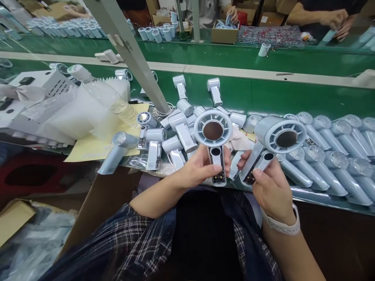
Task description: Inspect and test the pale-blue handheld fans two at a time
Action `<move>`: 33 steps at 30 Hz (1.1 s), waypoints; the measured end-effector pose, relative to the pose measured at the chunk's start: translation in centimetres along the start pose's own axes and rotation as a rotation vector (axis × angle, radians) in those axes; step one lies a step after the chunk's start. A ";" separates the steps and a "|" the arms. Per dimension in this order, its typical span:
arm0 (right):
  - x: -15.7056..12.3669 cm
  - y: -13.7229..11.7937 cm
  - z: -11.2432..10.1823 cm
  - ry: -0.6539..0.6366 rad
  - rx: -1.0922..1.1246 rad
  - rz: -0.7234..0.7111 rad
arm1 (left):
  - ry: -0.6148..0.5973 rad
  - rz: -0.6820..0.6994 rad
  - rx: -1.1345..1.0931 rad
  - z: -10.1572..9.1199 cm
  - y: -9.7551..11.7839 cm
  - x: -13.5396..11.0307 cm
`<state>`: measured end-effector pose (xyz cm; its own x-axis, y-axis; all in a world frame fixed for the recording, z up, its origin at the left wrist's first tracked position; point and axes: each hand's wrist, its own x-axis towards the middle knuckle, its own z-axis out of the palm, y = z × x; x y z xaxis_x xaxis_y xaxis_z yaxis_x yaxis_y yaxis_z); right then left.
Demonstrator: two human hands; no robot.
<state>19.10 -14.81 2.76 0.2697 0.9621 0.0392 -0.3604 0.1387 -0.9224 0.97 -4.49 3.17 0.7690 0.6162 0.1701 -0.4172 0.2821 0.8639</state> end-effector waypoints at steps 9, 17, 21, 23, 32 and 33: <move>0.4 0.8 0.0 -0.062 0.032 0.053 | -0.037 -0.052 0.048 -0.1 0.6 0.1; 1.1 1.5 1.4 0.019 0.026 0.101 | -0.078 0.019 0.062 -0.8 0.9 -0.3; 1.0 1.7 1.3 0.002 0.036 0.125 | -0.066 0.012 0.042 -1.1 0.4 -0.3; 0.9 1.8 1.1 -0.012 0.050 0.121 | -0.032 0.031 0.025 -1.2 0.3 -0.5; 1.0 2.3 0.9 -0.049 -0.030 0.072 | 0.056 -0.042 0.052 -2.0 -0.1 -0.6; 1.0 2.4 0.9 -0.040 -0.041 0.078 | 0.097 -0.055 0.045 -2.1 -0.4 -0.4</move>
<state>17.73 -13.29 0.91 0.2061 0.9783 -0.0186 -0.3415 0.0541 -0.9383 -0.24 -3.28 1.76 0.7386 0.6698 0.0768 -0.3519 0.2859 0.8913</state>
